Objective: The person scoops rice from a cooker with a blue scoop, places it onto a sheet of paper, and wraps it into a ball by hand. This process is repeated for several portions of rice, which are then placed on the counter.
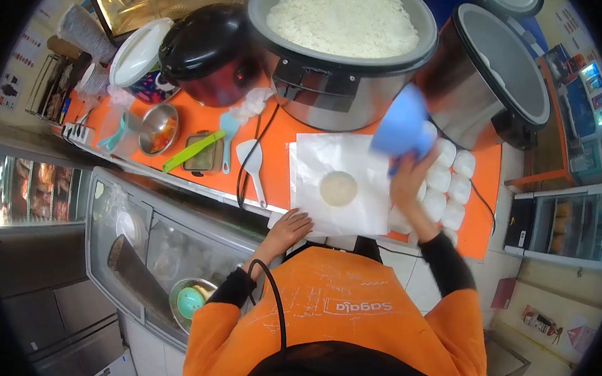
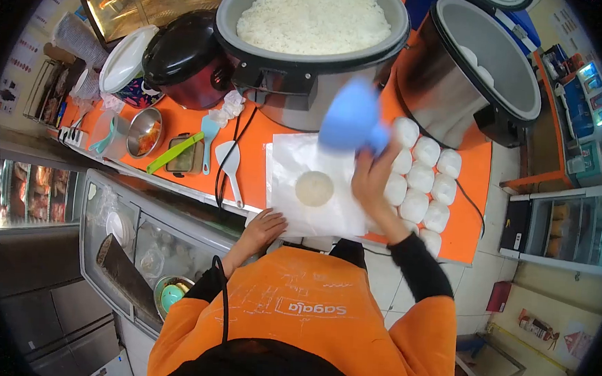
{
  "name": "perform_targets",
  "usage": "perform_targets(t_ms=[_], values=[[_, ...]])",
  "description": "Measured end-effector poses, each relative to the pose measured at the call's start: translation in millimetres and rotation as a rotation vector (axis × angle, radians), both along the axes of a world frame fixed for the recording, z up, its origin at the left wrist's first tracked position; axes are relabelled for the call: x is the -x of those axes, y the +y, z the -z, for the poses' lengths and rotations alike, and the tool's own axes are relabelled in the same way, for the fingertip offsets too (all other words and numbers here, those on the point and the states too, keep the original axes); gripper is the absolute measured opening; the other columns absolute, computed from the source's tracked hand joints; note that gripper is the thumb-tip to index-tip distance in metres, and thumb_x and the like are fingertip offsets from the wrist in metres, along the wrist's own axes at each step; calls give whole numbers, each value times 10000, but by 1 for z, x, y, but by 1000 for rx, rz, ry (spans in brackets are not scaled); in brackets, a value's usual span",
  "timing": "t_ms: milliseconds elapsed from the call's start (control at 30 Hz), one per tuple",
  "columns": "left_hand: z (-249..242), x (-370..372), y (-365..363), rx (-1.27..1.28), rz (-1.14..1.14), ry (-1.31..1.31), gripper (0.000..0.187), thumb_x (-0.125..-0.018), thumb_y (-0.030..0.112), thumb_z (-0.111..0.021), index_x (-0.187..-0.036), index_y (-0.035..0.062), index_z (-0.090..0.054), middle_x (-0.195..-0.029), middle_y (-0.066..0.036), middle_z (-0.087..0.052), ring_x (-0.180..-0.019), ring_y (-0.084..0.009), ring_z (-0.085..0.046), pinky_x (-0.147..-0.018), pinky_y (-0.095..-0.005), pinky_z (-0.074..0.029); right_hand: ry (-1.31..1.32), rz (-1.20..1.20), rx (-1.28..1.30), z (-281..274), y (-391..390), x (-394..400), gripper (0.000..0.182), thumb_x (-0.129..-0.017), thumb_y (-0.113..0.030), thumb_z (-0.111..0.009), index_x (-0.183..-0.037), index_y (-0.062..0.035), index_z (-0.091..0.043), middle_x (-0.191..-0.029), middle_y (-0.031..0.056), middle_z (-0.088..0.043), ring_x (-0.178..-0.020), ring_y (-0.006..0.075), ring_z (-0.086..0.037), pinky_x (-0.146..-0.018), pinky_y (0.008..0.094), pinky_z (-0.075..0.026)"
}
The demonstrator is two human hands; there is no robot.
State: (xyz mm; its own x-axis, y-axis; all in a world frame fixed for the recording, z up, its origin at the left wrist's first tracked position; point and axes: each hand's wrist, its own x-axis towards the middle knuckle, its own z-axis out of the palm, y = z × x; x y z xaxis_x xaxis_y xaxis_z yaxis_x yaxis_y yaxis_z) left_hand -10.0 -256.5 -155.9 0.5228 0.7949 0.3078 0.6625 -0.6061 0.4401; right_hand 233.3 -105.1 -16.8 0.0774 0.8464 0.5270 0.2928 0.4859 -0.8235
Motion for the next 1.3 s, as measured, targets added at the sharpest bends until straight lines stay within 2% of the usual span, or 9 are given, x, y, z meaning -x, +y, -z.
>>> perform_targets(t_ms=[100,167,267,300,333,433,567,967,1300], values=[[-10,-5,13,66,0,-214,144,-740,56,-657,-881,32,-650,-871,-91,-656,-863,-256,-629,-836,-371,-491,156,-112,-93,-118,54,14,389,-935,-129,-429,-1289,-16,-317,-1009,106,-492,-742,111,-509,-603,202,-422],[-9,-4,21,146,-86,-273,114,-741,59,-663,-850,29,-660,-850,-100,-656,-819,-274,-628,-789,-375,-497,-368,70,-275,-161,75,16,594,-890,-161,-510,-1372,5,-206,-1291,246,-326,-1207,351,-363,-1007,403,-289],[-23,-8,31,362,-275,-443,80,-751,74,-683,-807,18,-672,-832,-88,-666,-744,-231,-625,-686,-341,-483,-390,286,-652,-144,67,16,382,-840,-103,-573,-1183,4,-445,-968,136,-538,-835,261,-544,-741,307,-432],[-27,-9,35,457,-323,-507,87,-751,74,-688,-814,17,-672,-824,-83,-666,-737,-216,-621,-679,-330,-476,-144,90,-286,-124,32,21,383,-793,-72,-611,-1144,-2,-476,-990,146,-561,-882,299,-551,-789,348,-426],[-28,-9,37,554,-370,-571,94,-750,73,-693,-822,15,-673,-815,-78,-667,-731,-201,-618,-673,-318,-470,-321,27,-558,-97,15,17,323,-770,-53,-627,-1073,-11,-523,-984,143,-573,-867,276,-571,-745,332,-445],[-20,-10,41,513,-352,-684,91,-751,73,-704,-801,7,-666,-791,-62,-658,-749,-160,-600,-703,-297,-449,-557,-439,168,13,-54,4,252,-739,-130,-677,-971,-86,-589,-910,63,-617,-858,268,-581,-759,351,-433],[-5,-4,42,702,-357,-725,55,-756,50,-698,-776,23,-655,-792,-44,-642,-767,-126,-584,-749,-297,-431,-725,-309,222,98,-99,-13,311,-684,-156,-699,-971,-101,-592,-901,55,-613,-844,250,-581,-792,368,-418],[20,2,69,395,-585,-739,98,-846,100,-627,-814,8,-624,-555,73,-427,-483,7,-401,-401,-169,-272,-266,-74,622,121,-83,-41,215,-818,-172,-621,-899,26,-645,-833,179,-651,-746,342,-620,-652,344,-482],[-4,28,55,859,-263,-693,121,-739,8,-706,-847,15,-650,-644,37,-499,-647,-44,-491,-647,-219,-457,-585,-297,724,93,-76,-57,193,-706,-193,-705,-783,-27,-643,-730,139,-636,-686,300,-610,-628,359,-464]])
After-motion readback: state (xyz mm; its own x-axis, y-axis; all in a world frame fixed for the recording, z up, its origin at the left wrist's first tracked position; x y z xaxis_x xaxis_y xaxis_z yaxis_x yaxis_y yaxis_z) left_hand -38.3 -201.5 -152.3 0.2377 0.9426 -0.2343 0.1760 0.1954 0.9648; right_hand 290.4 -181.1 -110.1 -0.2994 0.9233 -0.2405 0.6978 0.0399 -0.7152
